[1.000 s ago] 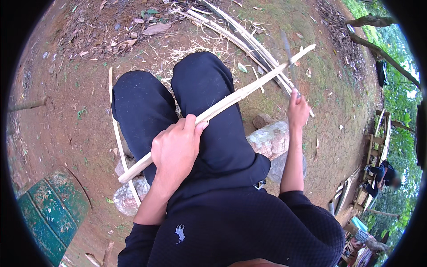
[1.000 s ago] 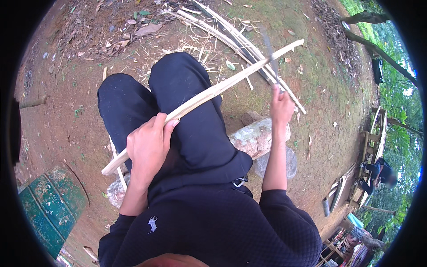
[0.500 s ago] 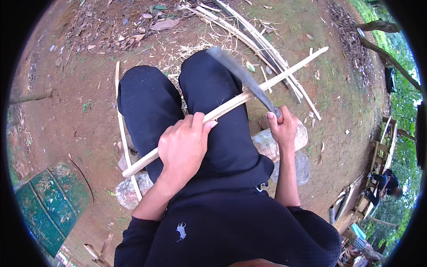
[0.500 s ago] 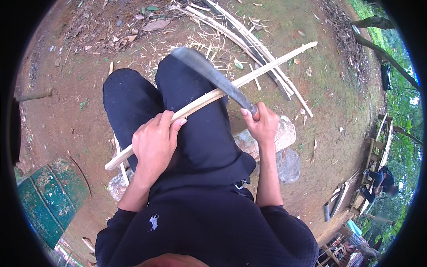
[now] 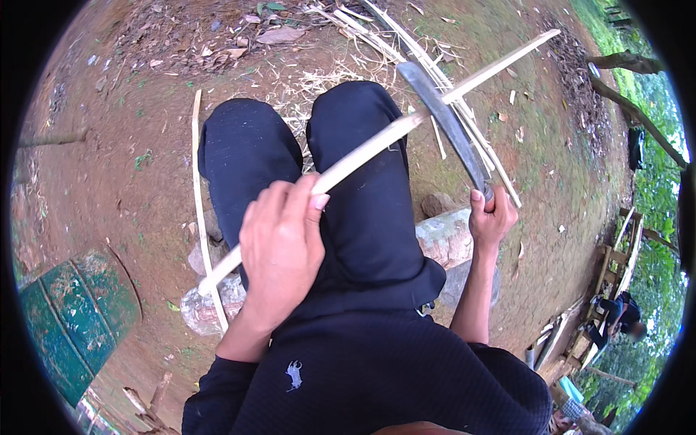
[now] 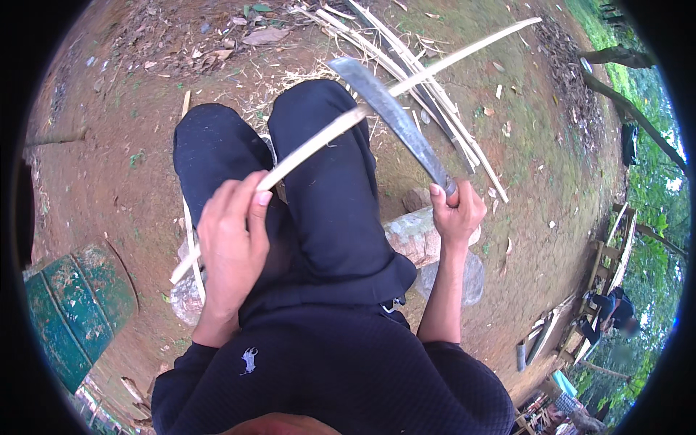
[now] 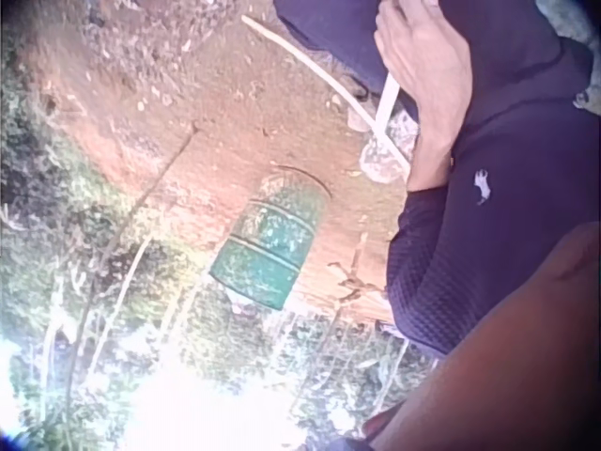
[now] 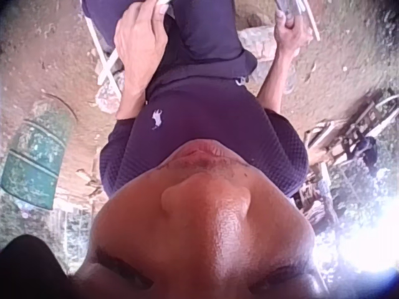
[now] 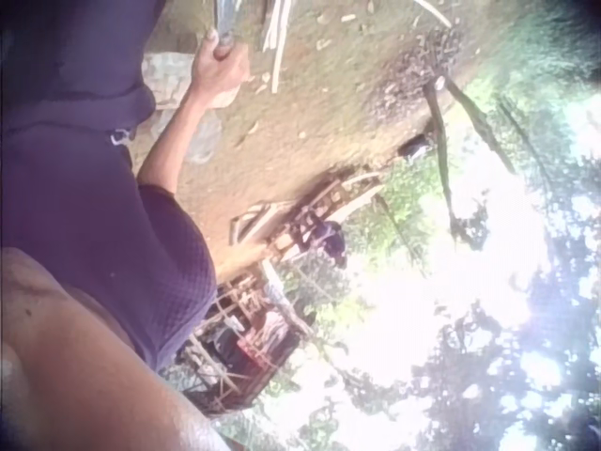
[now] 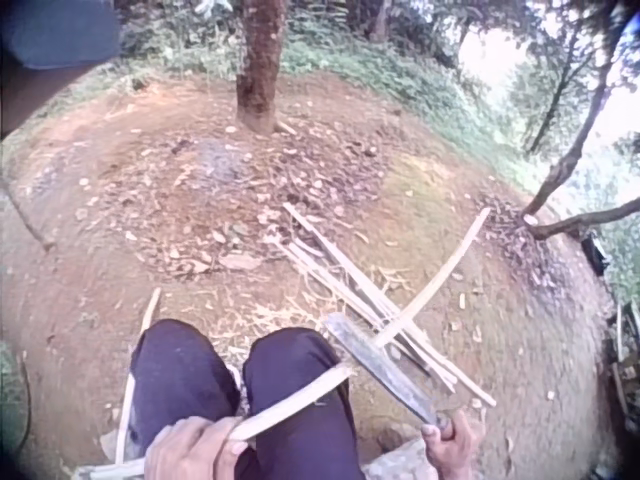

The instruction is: The person uses a blade to shave the surface of a wooden strip, removing thin layers of wood and turning the strip over to shave different sides.

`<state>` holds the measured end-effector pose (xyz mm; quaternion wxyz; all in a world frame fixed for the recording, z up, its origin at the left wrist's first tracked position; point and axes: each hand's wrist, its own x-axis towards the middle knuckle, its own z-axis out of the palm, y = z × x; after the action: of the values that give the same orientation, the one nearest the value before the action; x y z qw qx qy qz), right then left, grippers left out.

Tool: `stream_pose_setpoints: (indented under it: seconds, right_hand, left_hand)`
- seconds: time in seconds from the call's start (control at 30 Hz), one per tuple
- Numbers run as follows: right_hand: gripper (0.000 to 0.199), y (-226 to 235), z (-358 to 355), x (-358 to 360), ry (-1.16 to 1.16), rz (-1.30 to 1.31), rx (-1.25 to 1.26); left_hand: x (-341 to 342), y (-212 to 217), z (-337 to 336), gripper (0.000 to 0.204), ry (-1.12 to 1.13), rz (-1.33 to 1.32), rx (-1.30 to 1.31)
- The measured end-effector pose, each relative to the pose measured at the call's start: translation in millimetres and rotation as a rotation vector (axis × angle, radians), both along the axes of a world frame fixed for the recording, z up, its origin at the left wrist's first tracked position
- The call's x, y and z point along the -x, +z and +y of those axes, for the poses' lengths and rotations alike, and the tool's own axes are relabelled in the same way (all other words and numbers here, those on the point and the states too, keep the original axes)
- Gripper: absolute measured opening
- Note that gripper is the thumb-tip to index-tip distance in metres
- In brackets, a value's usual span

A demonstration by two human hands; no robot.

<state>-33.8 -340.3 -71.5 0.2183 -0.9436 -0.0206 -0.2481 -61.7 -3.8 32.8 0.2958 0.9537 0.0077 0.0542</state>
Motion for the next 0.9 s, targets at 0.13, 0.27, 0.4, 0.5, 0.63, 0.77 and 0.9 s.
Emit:
stream_pose_setpoints:
  seconds: [0.13, 0.27, 0.4, 0.5, 0.63, 0.77, 0.9]
  right_hand:
    - [0.048, -6, 23, -2, 0.076, -0.01, -0.018]
    - [0.049, -10, 51, -5, 0.113, 0.032, -0.052]
    - [0.049, -8, 65, -13, 0.225, 0.026, -0.064]
    - [0.049, 7, 85, -19, 0.324, 0.044, -0.042]
    - [0.053, 9, 109, -28, 0.377, 0.022, 0.025]
    - [0.058, 12, 110, -35, 0.335, 0.053, 0.093]
    - [0.062, 2, 96, -43, 0.32, -0.035, 0.19]
  left_hand:
    - [-3, -10, 14, 0.025, 0.051, -0.018, 0.011]
    - [0, -15, 7, 0.026, 0.044, 0.034, 0.007]
    - [-12, -11, 12, 0.025, -0.019, 0.187, 0.032]
    - [-18, -13, 13, 0.024, -0.038, 0.216, 0.012]
    - [-24, -21, 16, 0.022, -0.042, 0.176, -0.01]
    - [-31, -17, 14, 0.026, -0.069, 0.215, -0.003]
    - [-32, -25, 4, 0.029, -0.077, 0.197, 0.002]
